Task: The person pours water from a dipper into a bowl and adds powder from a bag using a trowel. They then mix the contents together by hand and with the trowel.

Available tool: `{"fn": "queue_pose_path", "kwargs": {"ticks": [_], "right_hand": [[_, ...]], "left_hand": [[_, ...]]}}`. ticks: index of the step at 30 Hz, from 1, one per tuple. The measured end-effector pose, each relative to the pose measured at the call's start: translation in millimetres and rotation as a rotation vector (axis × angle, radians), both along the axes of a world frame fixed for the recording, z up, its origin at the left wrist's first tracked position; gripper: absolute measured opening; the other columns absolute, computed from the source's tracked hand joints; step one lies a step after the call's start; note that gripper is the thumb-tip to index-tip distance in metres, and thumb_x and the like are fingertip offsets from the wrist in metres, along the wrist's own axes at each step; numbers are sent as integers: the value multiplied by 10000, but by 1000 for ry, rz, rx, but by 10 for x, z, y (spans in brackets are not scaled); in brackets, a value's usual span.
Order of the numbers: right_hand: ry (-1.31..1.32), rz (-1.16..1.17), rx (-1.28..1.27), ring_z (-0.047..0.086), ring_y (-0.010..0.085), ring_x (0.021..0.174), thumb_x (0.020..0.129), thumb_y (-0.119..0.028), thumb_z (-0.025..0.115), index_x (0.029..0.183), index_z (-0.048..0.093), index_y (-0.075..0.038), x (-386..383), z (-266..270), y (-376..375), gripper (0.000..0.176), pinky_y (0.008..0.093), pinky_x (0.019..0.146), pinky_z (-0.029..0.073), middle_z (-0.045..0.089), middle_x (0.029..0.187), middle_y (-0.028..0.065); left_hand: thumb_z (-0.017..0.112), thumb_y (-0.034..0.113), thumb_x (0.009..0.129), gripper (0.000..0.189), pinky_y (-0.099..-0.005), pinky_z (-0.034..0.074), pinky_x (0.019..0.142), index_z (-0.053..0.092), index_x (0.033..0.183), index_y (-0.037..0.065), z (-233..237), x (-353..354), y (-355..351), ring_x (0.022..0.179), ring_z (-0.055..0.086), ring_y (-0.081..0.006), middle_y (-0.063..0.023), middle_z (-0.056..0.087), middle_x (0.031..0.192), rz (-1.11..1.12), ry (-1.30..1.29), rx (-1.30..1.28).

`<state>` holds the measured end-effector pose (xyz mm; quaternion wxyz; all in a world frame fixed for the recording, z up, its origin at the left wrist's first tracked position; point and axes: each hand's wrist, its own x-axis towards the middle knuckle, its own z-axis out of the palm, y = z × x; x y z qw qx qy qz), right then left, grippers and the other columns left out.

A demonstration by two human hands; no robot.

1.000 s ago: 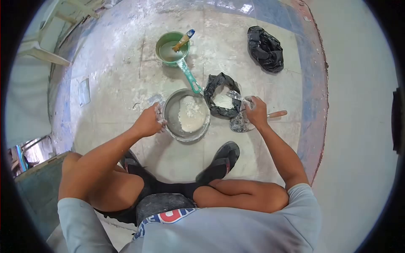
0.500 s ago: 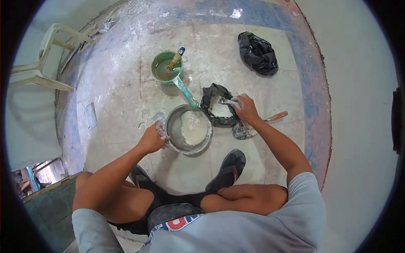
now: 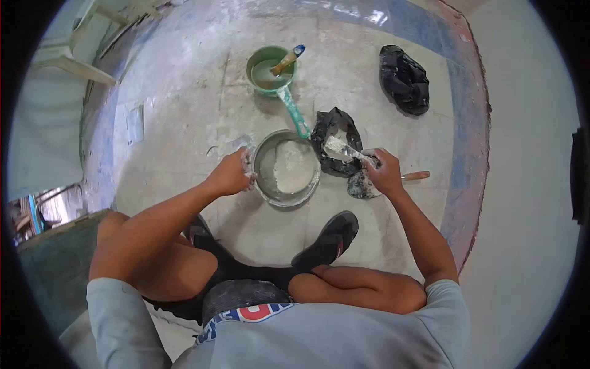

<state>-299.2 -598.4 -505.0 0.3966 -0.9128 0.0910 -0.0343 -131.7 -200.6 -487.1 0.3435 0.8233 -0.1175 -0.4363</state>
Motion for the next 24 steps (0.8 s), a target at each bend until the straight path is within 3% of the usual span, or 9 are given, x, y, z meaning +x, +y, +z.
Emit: {"fn": "queue_pose_path", "kwargs": {"ticks": [1,6,8,10,14,15,19,21,24], "right_hand": [[5,28,16,700,338,882,853,-96,751,1068,733,-23,-10,71,40,228,386,783,535,709,960,174],[57,183,33,679,350,847,858,-101,740,1057,726,-38,39,218,243,209,404,771,531,689,925,166],[15,220,-21,673,350,833,856,-103,738,1058,730,-44,18,25,272,210,417,761,531,688,926,167],[68,278,45,670,347,825,855,-106,741,1065,731,-45,63,70,335,219,415,752,530,688,925,167],[8,335,62,671,368,873,852,-86,742,1079,730,-42,85,4,367,232,419,783,536,686,972,172],[8,340,61,671,368,873,852,-86,742,1079,730,-42,103,10,371,232,419,783,536,686,972,172],[102,320,14,663,393,922,849,-93,736,1097,723,-44,153,21,396,253,444,828,533,683,982,171],[46,416,-27,659,398,915,844,-96,743,1091,720,-43,197,22,416,254,442,819,534,678,978,175],[213,296,6,655,397,932,852,-127,753,1062,711,-25,340,119,467,237,452,830,529,675,981,191]], "left_hand": [[679,-15,931,288,-368,629,610,481,1140,-4,1,-9,20,711,744,-223,-126,663,820,-164,-220,1],[645,-33,934,274,-359,611,619,472,1147,-34,116,-8,-62,693,735,-215,-142,675,815,-32,25,-13],[636,-32,938,271,-360,611,615,464,1148,-33,79,-5,-37,689,730,-212,-145,672,817,-124,-97,4],[745,49,849,366,-438,577,729,524,1130,-29,57,-11,-46,804,752,-349,-238,724,858,-12,-26,-25],[723,19,864,369,-426,588,679,505,1157,-36,94,-27,-53,742,752,-330,-224,720,832,-7,2,-13],[703,-5,874,350,-408,588,632,501,1158,-39,292,-19,-124,697,750,-303,-209,717,805,10,50,11],[700,-11,873,359,-402,581,609,493,1164,-47,245,-4,-115,687,750,-288,-197,715,781,-14,27,5],[705,-10,867,366,-402,579,608,494,1164,-47,220,-3,-109,688,750,-291,-198,715,779,-9,32,-2],[716,-9,852,375,-403,577,608,498,1154,-45,150,-18,-83,694,751,-296,-201,713,777,1,31,-6]]}}
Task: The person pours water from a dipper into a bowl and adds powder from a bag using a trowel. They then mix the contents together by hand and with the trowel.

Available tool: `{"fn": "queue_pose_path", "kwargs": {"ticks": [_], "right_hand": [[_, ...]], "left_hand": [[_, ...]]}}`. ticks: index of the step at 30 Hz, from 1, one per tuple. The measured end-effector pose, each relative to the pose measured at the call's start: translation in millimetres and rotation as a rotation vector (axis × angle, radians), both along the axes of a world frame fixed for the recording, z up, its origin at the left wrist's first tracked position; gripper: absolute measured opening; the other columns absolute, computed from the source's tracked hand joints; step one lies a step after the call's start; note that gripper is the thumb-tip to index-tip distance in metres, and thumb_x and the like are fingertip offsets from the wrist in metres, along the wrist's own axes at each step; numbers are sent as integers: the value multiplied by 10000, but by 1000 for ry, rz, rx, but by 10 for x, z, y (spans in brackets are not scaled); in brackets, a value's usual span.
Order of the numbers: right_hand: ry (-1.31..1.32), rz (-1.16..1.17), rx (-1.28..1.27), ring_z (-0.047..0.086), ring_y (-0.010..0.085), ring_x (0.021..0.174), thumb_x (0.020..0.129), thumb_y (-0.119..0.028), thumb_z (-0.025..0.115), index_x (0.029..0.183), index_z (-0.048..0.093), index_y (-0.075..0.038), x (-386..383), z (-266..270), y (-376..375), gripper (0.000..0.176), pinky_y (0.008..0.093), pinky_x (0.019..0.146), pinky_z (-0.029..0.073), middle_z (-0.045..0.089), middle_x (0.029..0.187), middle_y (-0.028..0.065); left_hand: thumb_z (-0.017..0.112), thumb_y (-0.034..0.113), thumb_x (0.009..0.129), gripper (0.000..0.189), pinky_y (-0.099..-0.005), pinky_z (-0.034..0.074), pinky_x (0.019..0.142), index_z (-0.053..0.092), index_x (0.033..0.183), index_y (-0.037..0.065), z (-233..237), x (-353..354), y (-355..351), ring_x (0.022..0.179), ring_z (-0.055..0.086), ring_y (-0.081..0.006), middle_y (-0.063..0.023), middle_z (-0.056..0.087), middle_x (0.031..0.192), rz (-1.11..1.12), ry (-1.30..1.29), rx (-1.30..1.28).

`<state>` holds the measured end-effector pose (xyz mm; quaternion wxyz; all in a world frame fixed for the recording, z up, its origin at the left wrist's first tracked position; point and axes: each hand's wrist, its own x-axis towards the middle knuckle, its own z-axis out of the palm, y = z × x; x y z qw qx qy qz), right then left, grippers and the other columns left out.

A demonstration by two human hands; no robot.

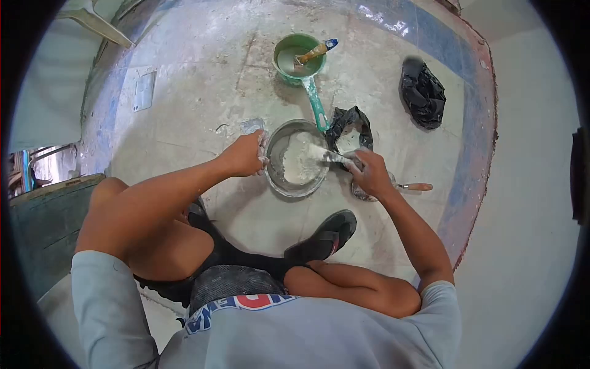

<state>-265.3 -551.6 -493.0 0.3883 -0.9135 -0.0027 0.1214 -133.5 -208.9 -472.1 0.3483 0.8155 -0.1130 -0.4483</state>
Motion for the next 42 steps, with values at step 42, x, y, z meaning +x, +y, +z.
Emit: {"fn": "queue_pose_path", "kwargs": {"ticks": [42], "right_hand": [[-82,-537,13,715,265,838,879,-126,737,1030,732,-11,-633,-593,-492,190,358,790,548,735,916,160]], "left_hand": [[758,61,849,453,-420,593,751,532,1226,-52,93,32,-30,799,757,-323,-225,737,885,-78,-121,8]]}}
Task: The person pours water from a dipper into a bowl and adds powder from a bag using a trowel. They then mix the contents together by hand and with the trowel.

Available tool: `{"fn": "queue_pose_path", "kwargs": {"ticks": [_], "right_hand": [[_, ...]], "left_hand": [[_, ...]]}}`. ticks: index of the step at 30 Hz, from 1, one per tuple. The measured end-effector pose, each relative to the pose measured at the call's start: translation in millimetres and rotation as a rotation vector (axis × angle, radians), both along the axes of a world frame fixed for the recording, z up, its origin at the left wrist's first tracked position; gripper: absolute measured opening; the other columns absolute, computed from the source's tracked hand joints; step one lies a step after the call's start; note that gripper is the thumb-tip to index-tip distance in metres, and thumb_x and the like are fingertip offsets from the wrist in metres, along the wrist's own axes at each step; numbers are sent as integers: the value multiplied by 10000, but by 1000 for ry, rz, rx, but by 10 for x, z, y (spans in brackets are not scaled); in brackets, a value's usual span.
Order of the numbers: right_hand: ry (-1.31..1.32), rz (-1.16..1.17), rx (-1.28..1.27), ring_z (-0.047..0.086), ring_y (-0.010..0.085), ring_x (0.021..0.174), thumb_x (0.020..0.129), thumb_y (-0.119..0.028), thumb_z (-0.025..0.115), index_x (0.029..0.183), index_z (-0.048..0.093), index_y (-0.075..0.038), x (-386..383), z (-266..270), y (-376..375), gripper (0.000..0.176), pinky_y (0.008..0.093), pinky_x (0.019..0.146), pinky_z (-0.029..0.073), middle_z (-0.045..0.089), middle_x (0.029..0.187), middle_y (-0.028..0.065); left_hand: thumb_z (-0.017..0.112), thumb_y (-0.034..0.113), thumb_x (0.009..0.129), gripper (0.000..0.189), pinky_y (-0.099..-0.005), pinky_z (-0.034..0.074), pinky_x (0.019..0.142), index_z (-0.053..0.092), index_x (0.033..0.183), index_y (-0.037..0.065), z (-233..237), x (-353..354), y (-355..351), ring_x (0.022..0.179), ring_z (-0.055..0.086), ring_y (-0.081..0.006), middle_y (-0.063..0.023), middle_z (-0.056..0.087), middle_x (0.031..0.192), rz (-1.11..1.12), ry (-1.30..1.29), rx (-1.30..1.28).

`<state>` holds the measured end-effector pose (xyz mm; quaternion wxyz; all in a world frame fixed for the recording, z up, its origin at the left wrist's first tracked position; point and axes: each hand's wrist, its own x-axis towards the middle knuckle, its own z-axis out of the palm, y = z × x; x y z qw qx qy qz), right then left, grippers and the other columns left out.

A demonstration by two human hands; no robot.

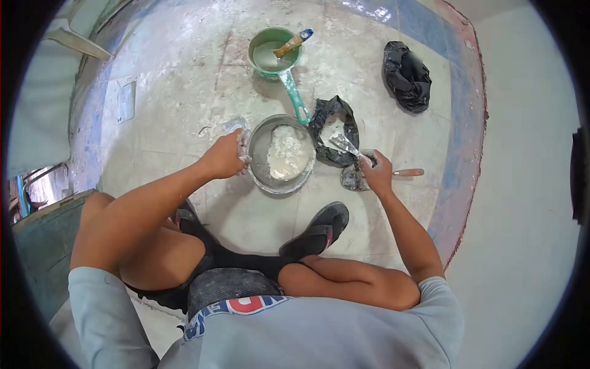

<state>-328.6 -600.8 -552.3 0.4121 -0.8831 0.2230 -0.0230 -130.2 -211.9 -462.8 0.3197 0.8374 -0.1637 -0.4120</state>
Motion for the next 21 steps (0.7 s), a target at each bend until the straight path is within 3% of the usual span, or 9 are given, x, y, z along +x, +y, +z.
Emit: {"fn": "queue_pose_path", "kwargs": {"ticks": [3,8,13,16,17,21], "right_hand": [[-67,-74,-125,706,337,854,876,-129,727,996,722,-7,86,24,50,171,400,792,543,716,913,183],[-134,-61,-204,689,395,900,877,-139,727,1012,718,-3,247,-79,-6,192,444,814,532,705,953,200],[-173,-38,-153,687,400,898,881,-127,732,1032,716,-6,458,-126,81,194,437,810,532,697,957,209],[-228,-24,-138,683,406,893,875,-105,738,1036,715,-9,576,-189,108,188,439,805,533,692,957,212],[-228,-21,-152,679,407,900,873,-100,739,1037,714,-11,620,-217,118,189,444,809,532,689,959,209],[-232,-17,-156,672,408,922,872,-111,739,1042,713,-16,695,-178,148,197,456,820,527,681,957,207]], "left_hand": [[728,-3,864,400,-392,593,647,522,1203,-60,34,-28,-5,700,744,-259,-191,725,833,90,128,2],[745,17,851,428,-399,594,665,519,1206,-58,-34,-15,26,722,748,-273,-206,728,854,49,67,-1],[771,52,825,434,-426,590,685,525,1170,-44,-218,-6,106,762,750,-323,-235,720,883,104,149,-7],[761,42,841,386,-413,590,652,524,1138,-29,-263,-11,123,736,748,-289,-202,709,847,68,74,-57],[745,25,859,366,-395,594,628,515,1140,-24,-252,-19,124,708,746,-266,-182,701,827,140,195,-48],[722,9,880,329,-385,599,622,505,1127,-22,-137,-14,70,683,744,-256,-171,700,821,153,221,-31]]}}
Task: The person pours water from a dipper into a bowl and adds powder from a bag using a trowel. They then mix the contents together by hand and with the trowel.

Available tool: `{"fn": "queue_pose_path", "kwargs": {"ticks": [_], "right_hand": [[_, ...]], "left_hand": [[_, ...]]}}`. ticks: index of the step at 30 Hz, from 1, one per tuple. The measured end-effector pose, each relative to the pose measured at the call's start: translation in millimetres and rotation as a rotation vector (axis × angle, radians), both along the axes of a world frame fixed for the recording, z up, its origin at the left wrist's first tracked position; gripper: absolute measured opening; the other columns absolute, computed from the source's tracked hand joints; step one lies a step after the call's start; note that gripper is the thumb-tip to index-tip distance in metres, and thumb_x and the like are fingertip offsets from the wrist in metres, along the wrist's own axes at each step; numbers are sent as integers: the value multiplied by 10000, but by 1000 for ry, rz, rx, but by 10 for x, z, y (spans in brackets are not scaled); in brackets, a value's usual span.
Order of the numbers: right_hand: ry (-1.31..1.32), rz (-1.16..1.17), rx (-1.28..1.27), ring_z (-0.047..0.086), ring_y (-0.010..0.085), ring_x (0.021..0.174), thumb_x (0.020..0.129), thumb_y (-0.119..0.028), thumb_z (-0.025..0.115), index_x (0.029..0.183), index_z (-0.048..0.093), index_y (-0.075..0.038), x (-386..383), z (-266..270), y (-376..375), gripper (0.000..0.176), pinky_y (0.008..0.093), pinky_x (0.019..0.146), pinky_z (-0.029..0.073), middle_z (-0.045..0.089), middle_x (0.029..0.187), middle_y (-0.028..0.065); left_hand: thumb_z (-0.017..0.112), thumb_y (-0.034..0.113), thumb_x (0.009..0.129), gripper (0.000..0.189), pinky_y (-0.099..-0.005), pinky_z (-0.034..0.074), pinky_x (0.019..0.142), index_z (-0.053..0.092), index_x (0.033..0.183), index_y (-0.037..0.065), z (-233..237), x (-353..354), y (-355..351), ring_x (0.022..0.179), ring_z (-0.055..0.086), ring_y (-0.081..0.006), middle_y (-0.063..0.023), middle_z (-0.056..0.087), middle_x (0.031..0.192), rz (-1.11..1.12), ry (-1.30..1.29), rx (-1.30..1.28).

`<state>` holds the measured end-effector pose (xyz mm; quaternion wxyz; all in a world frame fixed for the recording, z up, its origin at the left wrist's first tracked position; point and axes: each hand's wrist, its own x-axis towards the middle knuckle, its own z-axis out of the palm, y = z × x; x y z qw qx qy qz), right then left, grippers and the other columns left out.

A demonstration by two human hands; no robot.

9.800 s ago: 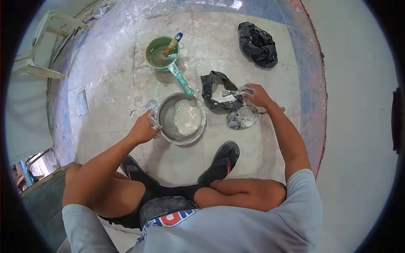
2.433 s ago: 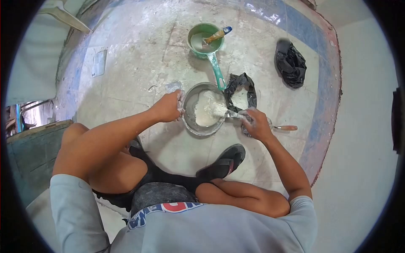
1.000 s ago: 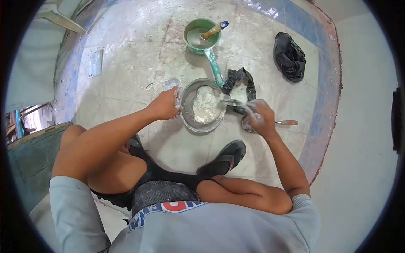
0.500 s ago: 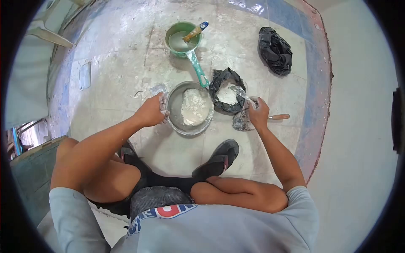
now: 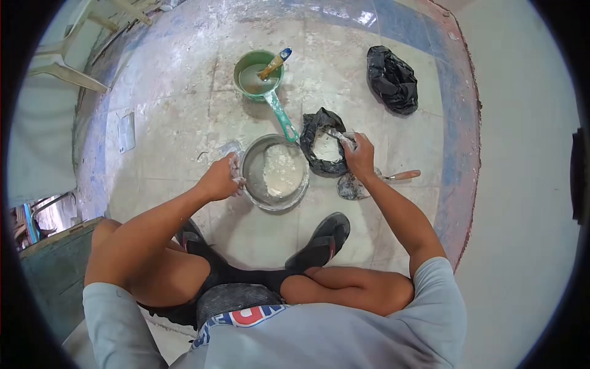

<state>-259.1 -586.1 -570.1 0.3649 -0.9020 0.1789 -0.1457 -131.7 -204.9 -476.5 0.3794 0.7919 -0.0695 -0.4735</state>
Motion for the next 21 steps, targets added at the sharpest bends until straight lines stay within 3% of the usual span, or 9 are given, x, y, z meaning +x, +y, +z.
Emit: {"fn": "queue_pose_path", "kwargs": {"ticks": [5,6,8,9,13,15,21], "right_hand": [[13,20,27,679,396,919,875,-127,737,1042,718,-15,-121,57,-78,202,440,823,528,692,975,205],[19,14,37,681,391,918,875,-128,738,1046,721,-17,-172,66,-98,205,432,822,529,694,978,204],[53,21,-6,686,371,892,875,-126,744,1056,726,-20,-283,72,-145,211,413,803,530,696,968,191],[76,18,-13,687,364,879,875,-127,747,1058,728,-20,-324,130,-134,212,409,795,530,696,963,187],[80,9,22,657,238,791,909,-114,734,1066,730,-19,-493,299,-80,184,338,737,508,687,911,123],[138,14,36,695,291,843,903,-100,734,1063,725,-3,-545,424,-27,187,357,770,530,695,947,163],[98,182,53,690,309,807,885,-113,741,1056,724,-21,-619,673,157,195,380,736,531,694,954,164]], "left_hand": [[712,18,888,326,-384,606,637,494,1126,-35,-103,1,37,696,753,-270,-172,701,810,-58,-77,-1],[730,40,881,358,-390,603,648,496,1141,-42,140,7,-51,708,755,-279,-186,708,820,-79,-95,26],[730,45,881,359,-390,598,642,497,1139,-45,-47,5,22,706,753,-280,-194,716,839,-68,-83,10],[728,41,882,350,-384,590,630,496,1130,-47,123,3,-27,690,745,-276,-192,716,820,-185,-275,55],[716,15,885,338,-375,581,609,502,1139,-49,111,6,-43,673,740,-259,-184,721,781,-68,-83,6],[704,9,902,291,-373,595,632,498,1103,-30,136,18,-48,704,734,-228,-161,690,816,-106,-113,32],[676,-3,910,268,-370,600,619,488,1099,-27,100,12,-49,698,726,-221,-154,678,807,-90,-100,25]]}}
